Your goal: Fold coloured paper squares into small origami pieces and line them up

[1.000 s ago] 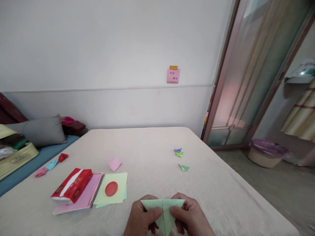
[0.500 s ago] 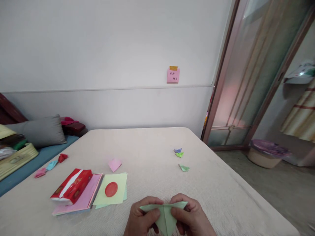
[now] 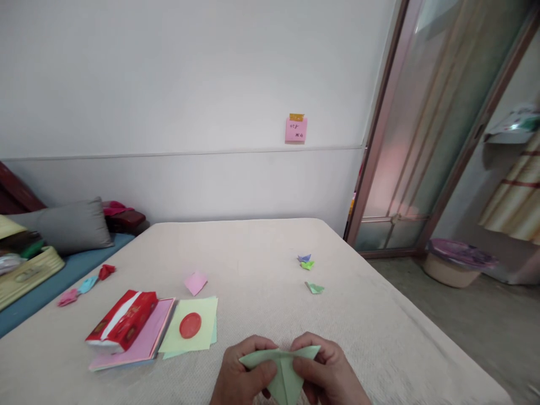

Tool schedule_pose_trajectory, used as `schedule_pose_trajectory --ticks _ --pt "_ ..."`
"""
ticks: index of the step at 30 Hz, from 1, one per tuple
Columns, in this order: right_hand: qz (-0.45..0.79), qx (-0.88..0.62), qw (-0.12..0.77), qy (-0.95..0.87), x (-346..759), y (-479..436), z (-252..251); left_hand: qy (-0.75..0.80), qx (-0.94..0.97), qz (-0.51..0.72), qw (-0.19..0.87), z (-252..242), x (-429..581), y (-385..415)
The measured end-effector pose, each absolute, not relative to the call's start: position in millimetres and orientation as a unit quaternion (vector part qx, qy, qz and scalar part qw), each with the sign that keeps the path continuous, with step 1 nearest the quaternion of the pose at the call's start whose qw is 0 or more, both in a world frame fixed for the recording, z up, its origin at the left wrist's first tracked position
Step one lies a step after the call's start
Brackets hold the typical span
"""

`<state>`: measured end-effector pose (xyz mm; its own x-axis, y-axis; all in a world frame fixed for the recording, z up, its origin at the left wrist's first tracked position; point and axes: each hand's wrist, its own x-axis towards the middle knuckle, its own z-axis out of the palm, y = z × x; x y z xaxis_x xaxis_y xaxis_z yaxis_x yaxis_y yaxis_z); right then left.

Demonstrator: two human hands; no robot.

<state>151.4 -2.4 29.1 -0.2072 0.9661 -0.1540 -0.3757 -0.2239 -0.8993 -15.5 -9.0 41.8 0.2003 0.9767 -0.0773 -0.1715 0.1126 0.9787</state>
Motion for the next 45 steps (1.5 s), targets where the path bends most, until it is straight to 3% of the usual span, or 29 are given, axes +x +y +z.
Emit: schedule_pose_trajectory --ticks 9,22,31,41,45 --pt "0.688 -0.363 0.496 -0.386 150.6 -2.6 25.9 0.408 0.482 0.452 0.630 36.6 -19.7 -6.5" --pt "0.622 -0.406 0.475 -0.471 154.1 0.9 28.2 0.447 0.553 0.443 0.547 38.8 -19.8 -6.9" --pt "0.589 -0.428 0.480 -0.490 157.5 5.3 25.0 0.460 0.543 0.414 0.568 35.9 -21.1 -2.8" --pt "0.616 -0.431 0.308 -0.584 164.9 0.2 37.1 0.467 0.569 0.283 0.615 40.2 -14.6 -3.4" --pt "0.578 -0.470 0.304 -0.594 163.2 1.7 30.7 0.478 0.546 0.311 0.614 34.4 -11.9 -2.8"
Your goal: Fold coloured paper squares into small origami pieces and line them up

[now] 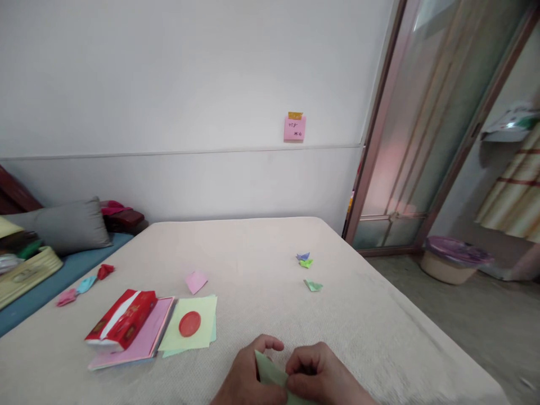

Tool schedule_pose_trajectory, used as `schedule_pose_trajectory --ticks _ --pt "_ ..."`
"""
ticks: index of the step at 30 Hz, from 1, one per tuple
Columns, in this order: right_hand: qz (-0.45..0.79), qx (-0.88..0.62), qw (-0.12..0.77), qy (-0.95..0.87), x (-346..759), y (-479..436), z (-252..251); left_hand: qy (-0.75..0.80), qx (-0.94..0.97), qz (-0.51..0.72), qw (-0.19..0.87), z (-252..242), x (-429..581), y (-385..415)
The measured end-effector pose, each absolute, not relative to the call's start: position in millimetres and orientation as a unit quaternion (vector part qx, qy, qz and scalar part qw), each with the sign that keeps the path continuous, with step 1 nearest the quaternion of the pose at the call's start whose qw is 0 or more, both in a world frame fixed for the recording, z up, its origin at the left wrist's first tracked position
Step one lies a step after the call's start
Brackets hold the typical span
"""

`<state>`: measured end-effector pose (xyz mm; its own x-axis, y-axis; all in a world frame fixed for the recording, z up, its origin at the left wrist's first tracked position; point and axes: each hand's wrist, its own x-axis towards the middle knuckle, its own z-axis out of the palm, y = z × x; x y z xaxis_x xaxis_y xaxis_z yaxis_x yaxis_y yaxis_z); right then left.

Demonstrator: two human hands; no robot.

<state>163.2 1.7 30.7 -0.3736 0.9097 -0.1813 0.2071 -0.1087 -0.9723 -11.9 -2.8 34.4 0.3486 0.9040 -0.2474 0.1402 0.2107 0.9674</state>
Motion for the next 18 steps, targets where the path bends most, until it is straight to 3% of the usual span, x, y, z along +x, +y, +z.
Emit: schedule_pose_trajectory --ticks 4,12,18 --pt "0.565 -0.498 0.319 -0.575 163.7 5.9 25.2 0.450 0.475 0.399 0.643 26.9 -14.8 1.2" --pt "0.582 -0.498 0.324 -0.556 160.3 7.1 21.9 0.516 0.516 0.428 0.533 43.1 -17.2 -5.6" --pt "0.564 -0.510 0.403 -0.509 161.8 6.5 28.6 0.464 0.507 0.407 0.602 35.7 -15.4 -2.2"
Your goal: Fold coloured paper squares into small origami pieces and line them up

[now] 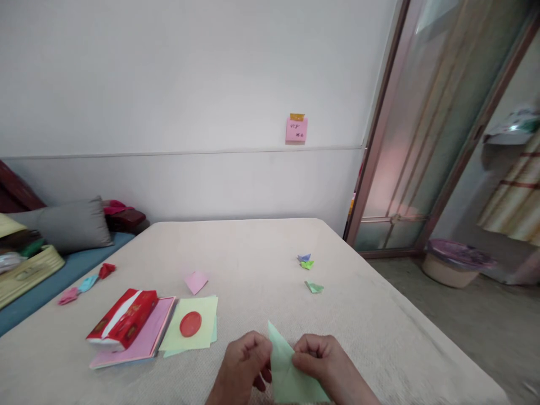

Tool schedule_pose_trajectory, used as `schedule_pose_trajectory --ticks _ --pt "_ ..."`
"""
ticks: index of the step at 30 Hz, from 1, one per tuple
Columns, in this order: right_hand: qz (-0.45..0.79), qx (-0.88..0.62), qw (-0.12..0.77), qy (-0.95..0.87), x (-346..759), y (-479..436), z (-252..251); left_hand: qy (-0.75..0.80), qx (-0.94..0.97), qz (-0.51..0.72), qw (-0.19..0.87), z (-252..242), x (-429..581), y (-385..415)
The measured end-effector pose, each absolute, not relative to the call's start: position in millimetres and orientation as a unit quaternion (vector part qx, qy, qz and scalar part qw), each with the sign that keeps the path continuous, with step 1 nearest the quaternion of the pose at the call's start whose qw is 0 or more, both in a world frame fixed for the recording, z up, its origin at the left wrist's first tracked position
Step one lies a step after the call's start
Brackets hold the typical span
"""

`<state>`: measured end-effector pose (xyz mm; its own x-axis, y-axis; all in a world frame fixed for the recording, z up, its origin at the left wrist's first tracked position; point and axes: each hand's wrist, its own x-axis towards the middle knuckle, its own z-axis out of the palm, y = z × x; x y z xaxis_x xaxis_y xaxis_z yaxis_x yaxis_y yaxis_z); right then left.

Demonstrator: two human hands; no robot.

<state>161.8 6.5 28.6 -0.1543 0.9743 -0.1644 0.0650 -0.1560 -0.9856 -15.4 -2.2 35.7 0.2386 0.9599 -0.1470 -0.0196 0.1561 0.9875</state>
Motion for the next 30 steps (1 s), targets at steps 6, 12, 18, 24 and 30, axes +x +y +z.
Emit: schedule_pose_trajectory --ticks 6,12,18,24,30 --pt "0.560 -0.503 0.408 -0.516 160.2 10.0 20.0 0.439 0.503 0.383 0.638 12.4 -1.9 -2.4" --pt "0.544 -0.505 0.411 -0.529 158.9 10.6 14.5 0.474 0.484 0.385 0.626 14.2 0.8 -3.6" --pt "0.552 -0.487 0.413 -0.536 160.5 10.8 10.7 0.484 0.494 0.390 0.608 7.5 -1.6 -1.5" --pt "0.567 -0.479 0.413 -0.528 160.0 12.1 8.8 0.478 0.497 0.380 0.616 9.2 -2.6 -1.1" --pt "0.658 -0.434 0.437 -0.432 161.2 7.3 16.3 0.447 0.472 0.420 0.633 22.9 -5.5 -7.4"
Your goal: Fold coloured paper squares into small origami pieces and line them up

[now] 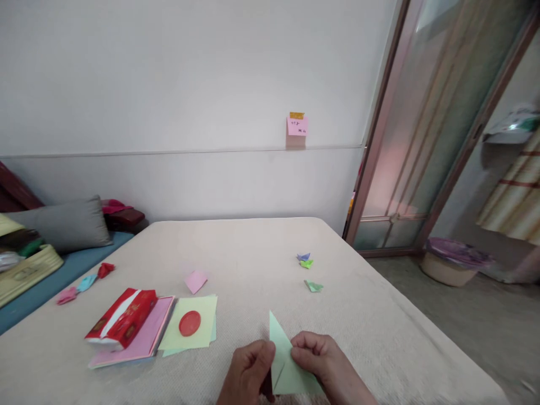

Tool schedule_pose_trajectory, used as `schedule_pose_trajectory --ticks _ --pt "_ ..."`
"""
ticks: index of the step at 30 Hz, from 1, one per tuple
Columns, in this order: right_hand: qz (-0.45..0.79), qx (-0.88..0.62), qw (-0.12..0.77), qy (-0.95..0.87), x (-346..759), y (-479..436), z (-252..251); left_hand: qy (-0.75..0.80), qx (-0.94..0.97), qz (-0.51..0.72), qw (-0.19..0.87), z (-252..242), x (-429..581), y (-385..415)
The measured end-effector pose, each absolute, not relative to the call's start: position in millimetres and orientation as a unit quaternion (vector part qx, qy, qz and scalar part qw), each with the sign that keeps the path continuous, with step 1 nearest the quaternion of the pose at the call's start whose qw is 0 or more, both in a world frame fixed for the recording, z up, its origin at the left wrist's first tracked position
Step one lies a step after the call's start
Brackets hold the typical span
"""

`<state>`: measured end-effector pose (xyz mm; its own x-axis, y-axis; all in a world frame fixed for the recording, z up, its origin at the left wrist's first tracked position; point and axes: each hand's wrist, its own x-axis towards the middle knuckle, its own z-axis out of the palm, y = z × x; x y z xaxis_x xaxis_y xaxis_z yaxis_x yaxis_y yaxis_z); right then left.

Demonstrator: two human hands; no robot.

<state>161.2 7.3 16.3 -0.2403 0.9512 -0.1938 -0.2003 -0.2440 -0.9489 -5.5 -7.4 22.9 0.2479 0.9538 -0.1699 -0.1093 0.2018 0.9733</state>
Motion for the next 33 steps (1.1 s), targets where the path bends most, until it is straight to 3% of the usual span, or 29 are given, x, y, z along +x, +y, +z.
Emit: schedule_pose_trajectory --ticks 5,14,19,23,29,33 --pt "0.764 -0.338 0.446 -0.321 157.2 5.5 20.6 0.415 0.459 0.443 0.649 33.5 -7.8 -9.2" --pt "0.785 -0.345 0.407 -0.315 149.1 -2.9 35.5 0.368 0.460 0.451 0.671 29.9 -9.5 -9.8" --pt "0.627 -0.437 0.502 -0.404 148.9 -2.3 32.8 0.393 0.500 0.405 0.657 33.8 -8.6 -8.8" --pt "0.459 -0.499 0.470 -0.565 152.6 -8.1 40.0 0.386 0.502 0.409 0.657 30.0 -8.0 -6.5" --pt "0.656 -0.379 0.449 -0.474 157.7 -16.3 54.6 0.326 0.512 0.378 0.699 17.9 -14.3 -3.7" --pt "0.695 -0.333 0.429 -0.471 165.6 -15.4 57.1 0.284 0.473 0.363 0.751 17.7 -10.3 -5.5"
